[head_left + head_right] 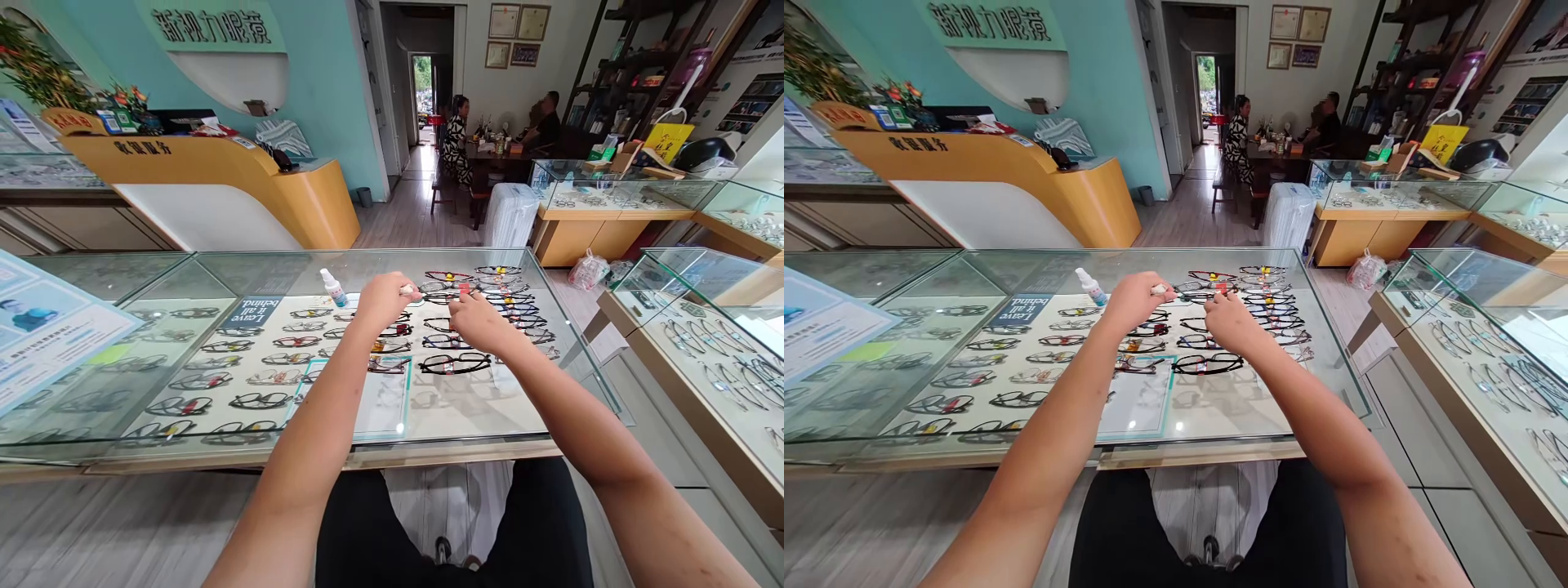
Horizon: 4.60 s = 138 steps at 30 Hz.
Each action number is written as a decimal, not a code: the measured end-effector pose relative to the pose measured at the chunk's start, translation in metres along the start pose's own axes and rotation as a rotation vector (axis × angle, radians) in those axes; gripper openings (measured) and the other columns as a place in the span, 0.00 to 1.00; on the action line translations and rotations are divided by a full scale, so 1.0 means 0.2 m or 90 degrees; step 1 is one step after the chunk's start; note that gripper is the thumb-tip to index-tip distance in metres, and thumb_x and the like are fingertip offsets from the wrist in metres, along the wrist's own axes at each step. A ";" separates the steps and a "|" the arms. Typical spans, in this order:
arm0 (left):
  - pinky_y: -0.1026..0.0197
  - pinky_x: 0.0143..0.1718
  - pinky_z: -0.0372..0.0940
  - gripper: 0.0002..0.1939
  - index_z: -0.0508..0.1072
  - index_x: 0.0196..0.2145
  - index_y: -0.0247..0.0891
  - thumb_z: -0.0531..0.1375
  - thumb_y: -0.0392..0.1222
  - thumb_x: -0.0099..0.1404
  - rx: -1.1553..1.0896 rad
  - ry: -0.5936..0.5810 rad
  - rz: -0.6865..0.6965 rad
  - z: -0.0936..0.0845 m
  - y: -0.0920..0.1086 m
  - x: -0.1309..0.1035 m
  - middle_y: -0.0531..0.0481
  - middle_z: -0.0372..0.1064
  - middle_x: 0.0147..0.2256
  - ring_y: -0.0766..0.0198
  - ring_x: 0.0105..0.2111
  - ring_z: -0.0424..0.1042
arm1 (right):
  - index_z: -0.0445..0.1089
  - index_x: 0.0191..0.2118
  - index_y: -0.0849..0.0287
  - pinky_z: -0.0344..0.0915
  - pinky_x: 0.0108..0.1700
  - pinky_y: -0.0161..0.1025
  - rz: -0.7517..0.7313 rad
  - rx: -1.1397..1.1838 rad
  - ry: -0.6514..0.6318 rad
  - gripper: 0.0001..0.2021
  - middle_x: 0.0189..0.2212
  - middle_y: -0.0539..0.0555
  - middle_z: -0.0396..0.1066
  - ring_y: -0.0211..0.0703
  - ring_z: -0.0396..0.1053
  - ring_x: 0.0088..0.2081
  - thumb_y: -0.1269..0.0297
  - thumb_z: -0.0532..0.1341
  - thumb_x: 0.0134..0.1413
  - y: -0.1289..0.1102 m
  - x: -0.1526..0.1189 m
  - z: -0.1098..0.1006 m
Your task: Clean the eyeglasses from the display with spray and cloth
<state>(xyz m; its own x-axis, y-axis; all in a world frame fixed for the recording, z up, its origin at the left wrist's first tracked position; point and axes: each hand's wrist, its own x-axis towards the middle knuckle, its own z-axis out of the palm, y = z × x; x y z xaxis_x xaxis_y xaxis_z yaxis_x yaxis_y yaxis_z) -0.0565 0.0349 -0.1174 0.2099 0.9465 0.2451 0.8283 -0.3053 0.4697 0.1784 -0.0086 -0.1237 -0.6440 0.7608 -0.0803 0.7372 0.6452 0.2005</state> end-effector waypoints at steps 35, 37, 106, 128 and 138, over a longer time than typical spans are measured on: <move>0.53 0.52 0.72 0.17 0.83 0.43 0.41 0.70 0.56 0.66 -0.416 0.229 0.042 0.06 0.29 -0.14 0.43 0.80 0.50 0.52 0.50 0.77 | 0.71 0.26 0.56 0.51 0.31 0.39 0.108 0.774 0.478 0.28 0.22 0.48 0.67 0.38 0.55 0.26 0.35 0.67 0.63 0.17 -0.11 -0.15; 0.53 0.50 0.73 0.20 0.85 0.45 0.41 0.70 0.59 0.65 -0.447 0.184 0.033 0.06 0.29 -0.14 0.42 0.81 0.51 0.51 0.49 0.78 | 0.70 0.26 0.56 0.50 0.32 0.39 0.066 0.718 0.426 0.27 0.22 0.46 0.64 0.38 0.55 0.27 0.39 0.64 0.68 0.15 -0.11 -0.14; 0.62 0.21 0.53 0.26 0.87 0.36 0.39 0.75 0.66 0.58 -0.633 0.354 -0.022 0.08 0.26 -0.10 0.46 0.82 0.37 0.70 0.22 0.58 | 0.76 0.61 0.60 0.63 0.70 0.70 0.214 0.266 0.556 0.24 0.67 0.67 0.72 0.70 0.65 0.68 0.73 0.61 0.59 0.11 -0.02 0.01; 0.51 0.56 0.74 0.23 0.86 0.32 0.41 0.73 0.65 0.63 -0.641 0.205 0.095 0.12 0.30 -0.13 0.38 0.78 0.55 0.48 0.57 0.77 | 0.78 0.50 0.55 0.77 0.55 0.51 0.037 0.633 0.595 0.16 0.50 0.60 0.84 0.53 0.81 0.50 0.49 0.68 0.67 -0.04 0.02 0.01; 0.67 0.22 0.58 0.37 0.56 0.74 0.44 0.66 0.49 0.75 -0.826 0.568 -0.331 -0.04 0.05 0.01 0.46 0.78 0.49 0.69 0.31 0.73 | 0.78 0.61 0.52 0.74 0.57 0.53 0.082 0.622 0.619 0.20 0.50 0.57 0.84 0.52 0.79 0.50 0.50 0.64 0.71 0.04 -0.02 -0.04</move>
<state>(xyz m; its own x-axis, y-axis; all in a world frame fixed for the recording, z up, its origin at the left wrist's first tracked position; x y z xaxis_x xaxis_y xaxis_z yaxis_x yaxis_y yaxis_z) -0.0512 0.0325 -0.1061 -0.6563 0.7545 0.0082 -0.3429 -0.3078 0.8875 0.1853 -0.0064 -0.1144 -0.1466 0.7247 0.6733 0.3845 0.6689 -0.6362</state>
